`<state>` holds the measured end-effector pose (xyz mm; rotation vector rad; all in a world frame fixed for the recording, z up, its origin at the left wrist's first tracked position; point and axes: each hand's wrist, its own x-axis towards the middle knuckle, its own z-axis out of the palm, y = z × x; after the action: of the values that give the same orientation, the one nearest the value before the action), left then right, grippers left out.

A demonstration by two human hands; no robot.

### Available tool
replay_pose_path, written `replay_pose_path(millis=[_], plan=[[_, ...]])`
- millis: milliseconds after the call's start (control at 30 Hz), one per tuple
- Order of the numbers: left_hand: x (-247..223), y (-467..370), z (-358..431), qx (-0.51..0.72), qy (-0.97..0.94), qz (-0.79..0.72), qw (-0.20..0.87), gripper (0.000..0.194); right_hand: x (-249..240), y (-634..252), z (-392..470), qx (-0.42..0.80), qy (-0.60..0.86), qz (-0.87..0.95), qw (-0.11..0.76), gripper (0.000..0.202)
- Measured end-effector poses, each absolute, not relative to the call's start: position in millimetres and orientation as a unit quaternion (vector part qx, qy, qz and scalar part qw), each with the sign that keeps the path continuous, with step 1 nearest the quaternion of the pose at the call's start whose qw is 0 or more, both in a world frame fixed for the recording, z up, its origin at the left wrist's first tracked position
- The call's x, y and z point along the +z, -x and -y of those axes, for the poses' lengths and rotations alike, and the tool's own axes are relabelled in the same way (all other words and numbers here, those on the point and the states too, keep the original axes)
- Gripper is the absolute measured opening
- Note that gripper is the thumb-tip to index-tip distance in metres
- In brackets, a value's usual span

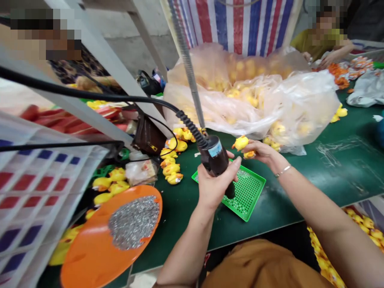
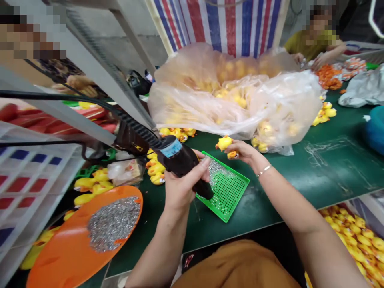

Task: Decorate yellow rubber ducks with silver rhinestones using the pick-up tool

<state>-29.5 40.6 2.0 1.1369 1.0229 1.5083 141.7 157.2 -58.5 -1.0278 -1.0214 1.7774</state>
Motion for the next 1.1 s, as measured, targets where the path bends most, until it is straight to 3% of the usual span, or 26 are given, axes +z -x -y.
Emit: replay_pose_path(millis=[133,400,867,1100], plan=[[-7.7,19.7,-39.9,0.635,-0.481,-0.399,0.454,0.023,-56.0,-193.0,-88.0,0.75,0.399,0.358,0.388,0.041],[-27.5,6.8,-22.4,0.653,-0.486,-0.406,0.415,0.022,-77.2,-215.1,13.1,0.789,0.341,0.218,0.461,0.046],[-35.8,3.0,-17.1,0.671,-0.484,-0.415,0.378,0.025,-94.5,-187.7,46.9,0.778,0.39,0.136,0.473,0.046],[-24.1,-0.5,-13.1,0.68,-0.495,-0.393,0.371,0.027,-101.6,-174.5,44.0,0.699,0.485,0.143,0.506,0.031]])
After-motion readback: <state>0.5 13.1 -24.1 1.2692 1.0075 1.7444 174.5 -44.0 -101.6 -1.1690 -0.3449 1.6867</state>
